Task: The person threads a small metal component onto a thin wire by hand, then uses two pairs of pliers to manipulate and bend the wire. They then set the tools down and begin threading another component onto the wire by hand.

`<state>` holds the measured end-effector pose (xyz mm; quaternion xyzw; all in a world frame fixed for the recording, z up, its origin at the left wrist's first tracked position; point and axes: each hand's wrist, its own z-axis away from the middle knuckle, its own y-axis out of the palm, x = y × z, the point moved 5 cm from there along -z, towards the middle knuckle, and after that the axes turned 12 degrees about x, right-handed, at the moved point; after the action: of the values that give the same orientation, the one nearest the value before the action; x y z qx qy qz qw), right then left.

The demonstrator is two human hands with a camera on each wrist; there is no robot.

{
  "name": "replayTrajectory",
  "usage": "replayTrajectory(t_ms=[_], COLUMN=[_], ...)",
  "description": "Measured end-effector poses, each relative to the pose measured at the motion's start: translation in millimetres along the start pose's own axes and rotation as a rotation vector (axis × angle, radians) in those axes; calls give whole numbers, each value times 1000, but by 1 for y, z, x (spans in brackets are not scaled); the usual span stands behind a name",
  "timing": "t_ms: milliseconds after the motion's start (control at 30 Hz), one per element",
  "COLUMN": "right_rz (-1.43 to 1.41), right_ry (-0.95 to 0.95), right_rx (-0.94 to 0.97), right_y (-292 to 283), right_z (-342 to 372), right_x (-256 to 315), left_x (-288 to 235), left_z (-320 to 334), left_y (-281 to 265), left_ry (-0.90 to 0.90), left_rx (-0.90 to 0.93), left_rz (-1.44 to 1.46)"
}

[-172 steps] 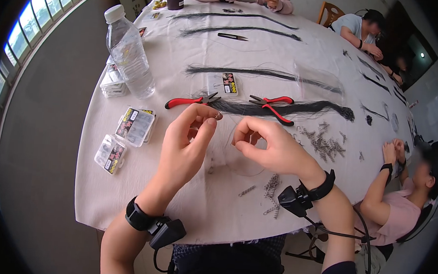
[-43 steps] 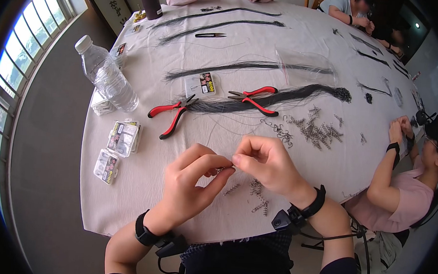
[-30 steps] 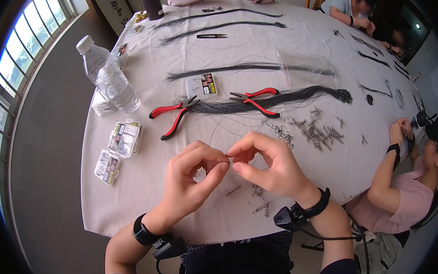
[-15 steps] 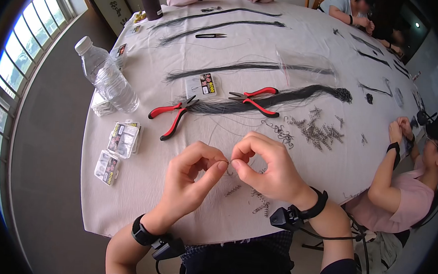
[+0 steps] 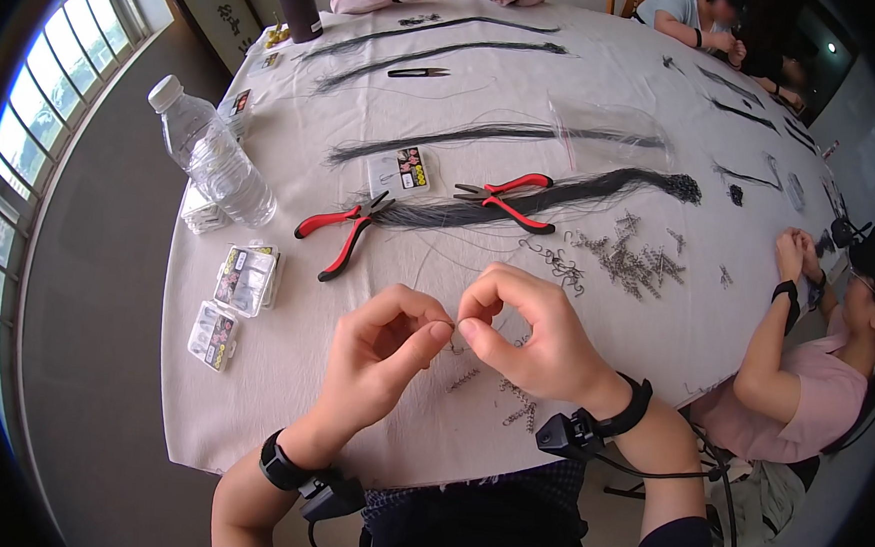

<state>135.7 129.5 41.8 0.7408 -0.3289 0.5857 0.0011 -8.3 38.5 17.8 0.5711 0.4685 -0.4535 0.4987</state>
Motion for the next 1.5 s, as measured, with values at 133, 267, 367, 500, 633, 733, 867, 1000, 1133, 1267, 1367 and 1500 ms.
replayTrajectory(t_ms=[133,267,367,500,633,733,867,1000,1133,1267,1367,1500], right_rz=[-125,-283,-327,-212,-9,92,136,133,131,124,140,308], right_ry=[85,239,256,182,33,-17,-27,-12,-36,-39,-16,78], right_rx=[24,167,194,53,-47,-80,-124,-150,-122,-109,-29,-46], right_y=[-1,9,16,10,4,8,10,10,10,11,10,-31], right_z=[3,2,2,1,-2,-4,-3,-3,-5,-5,-5,-11], right_x=[-9,-17,-20,-17,-6,2,1,0,1,5,1,-5], left_x=[7,6,7,8,8,8,11,13,14,15,15,11], left_z=[-1,-1,-1,-1,0,0,-1,-1,0,-1,-1,-2], left_y=[-5,-9,-10,-11,-9,-9,-6,-6,-5,-5,-6,-11], left_ry=[-7,9,32,24,17,24,14,3,3,14,19,30], left_rx=[10,-46,-54,-48,-51,-87,-65,-64,-57,-62,-59,-76], left_rz=[186,230,247,224,209,230,230,234,224,252,261,202])
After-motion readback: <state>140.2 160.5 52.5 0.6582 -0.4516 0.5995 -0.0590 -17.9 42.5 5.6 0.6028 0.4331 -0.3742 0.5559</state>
